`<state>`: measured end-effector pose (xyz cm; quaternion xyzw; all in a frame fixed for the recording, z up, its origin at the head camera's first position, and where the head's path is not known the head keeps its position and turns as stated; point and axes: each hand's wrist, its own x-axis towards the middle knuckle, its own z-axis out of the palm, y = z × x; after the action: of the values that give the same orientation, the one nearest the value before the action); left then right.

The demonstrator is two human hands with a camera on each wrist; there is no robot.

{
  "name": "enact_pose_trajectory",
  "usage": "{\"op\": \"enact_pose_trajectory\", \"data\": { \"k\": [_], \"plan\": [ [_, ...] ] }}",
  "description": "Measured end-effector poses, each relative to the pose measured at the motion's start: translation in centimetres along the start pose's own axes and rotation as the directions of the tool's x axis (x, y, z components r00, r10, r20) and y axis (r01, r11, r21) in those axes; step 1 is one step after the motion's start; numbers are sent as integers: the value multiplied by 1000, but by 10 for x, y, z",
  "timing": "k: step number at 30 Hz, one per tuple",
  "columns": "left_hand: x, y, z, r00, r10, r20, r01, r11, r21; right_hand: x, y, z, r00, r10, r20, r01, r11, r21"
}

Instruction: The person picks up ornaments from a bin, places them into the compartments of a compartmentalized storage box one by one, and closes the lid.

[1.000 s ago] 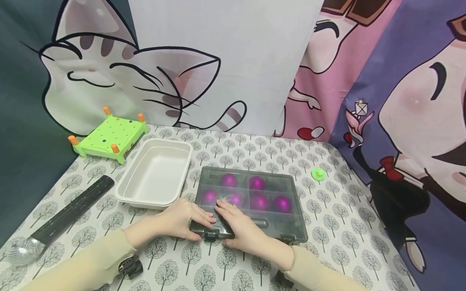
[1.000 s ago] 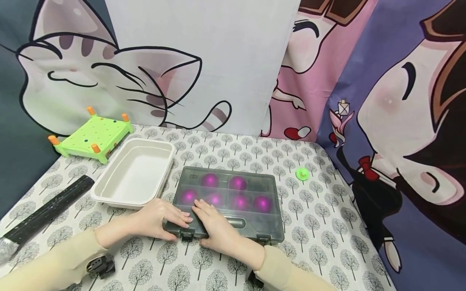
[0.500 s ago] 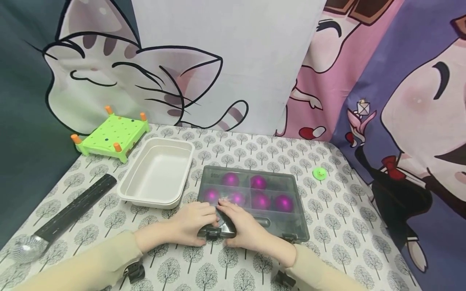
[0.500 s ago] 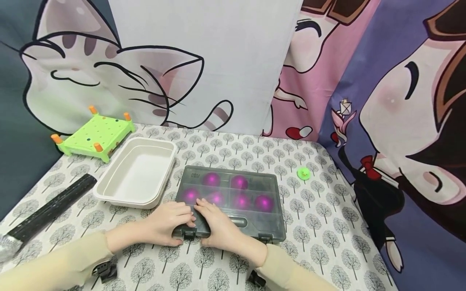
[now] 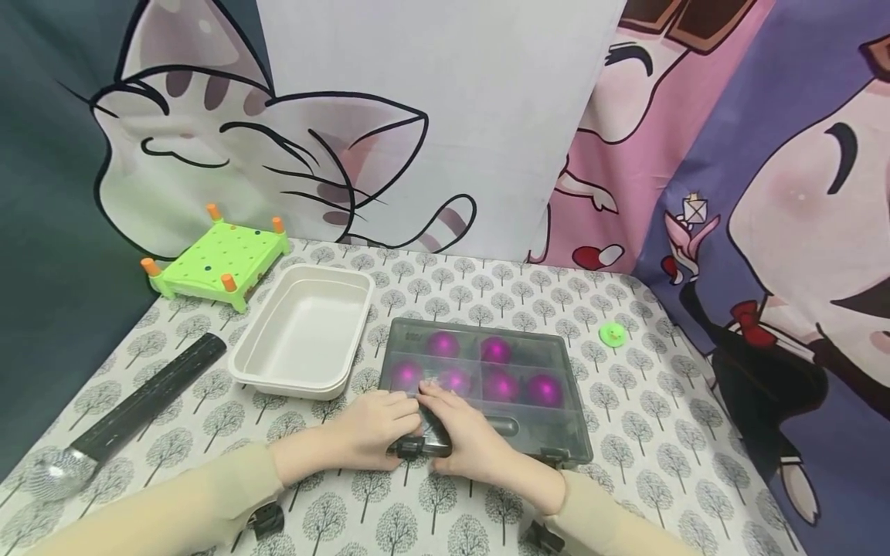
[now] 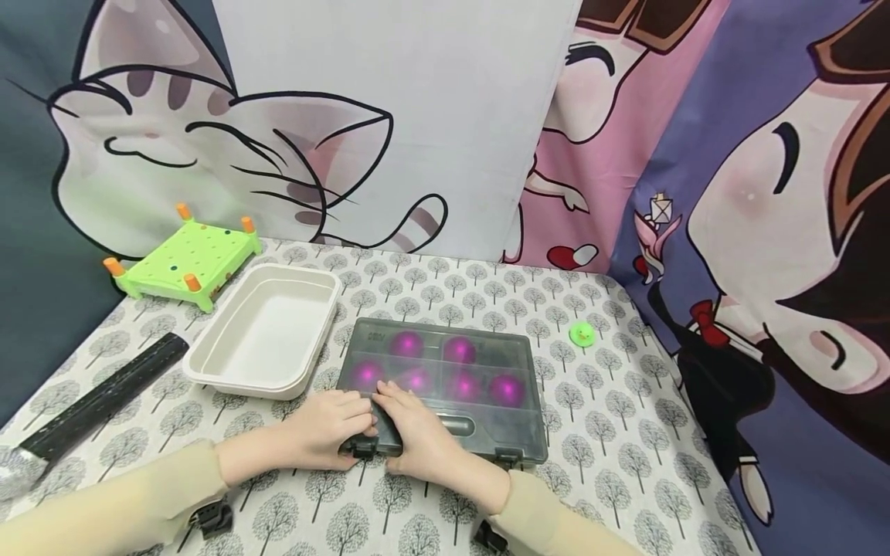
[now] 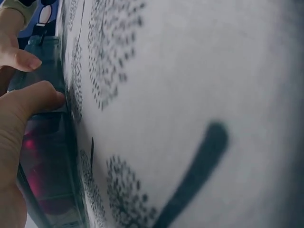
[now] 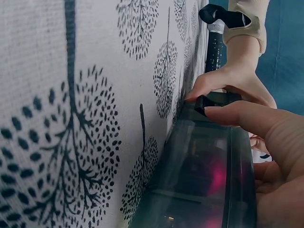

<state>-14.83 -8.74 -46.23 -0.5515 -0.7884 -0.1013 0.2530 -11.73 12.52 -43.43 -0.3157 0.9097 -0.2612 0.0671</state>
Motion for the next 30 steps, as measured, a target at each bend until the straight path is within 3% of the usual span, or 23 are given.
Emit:
{"op": "enact_pose_trajectory", "data": {
  "k": [6,13,30],
  "plan": [
    [-1,-3,-6,999,-6,40,10,996,-89,0,0,1,1000,3,7,-3,1000,-13],
    [-2,-7,-9,997,-63,39,70,965,-252,0,1,1,1000,3,13,-2,1000,-18],
    [2,-14,-6,995,-97,-20,81,911,-404,-1,1,3,1000,-27,-7,27,998,-52]
  ]
}}
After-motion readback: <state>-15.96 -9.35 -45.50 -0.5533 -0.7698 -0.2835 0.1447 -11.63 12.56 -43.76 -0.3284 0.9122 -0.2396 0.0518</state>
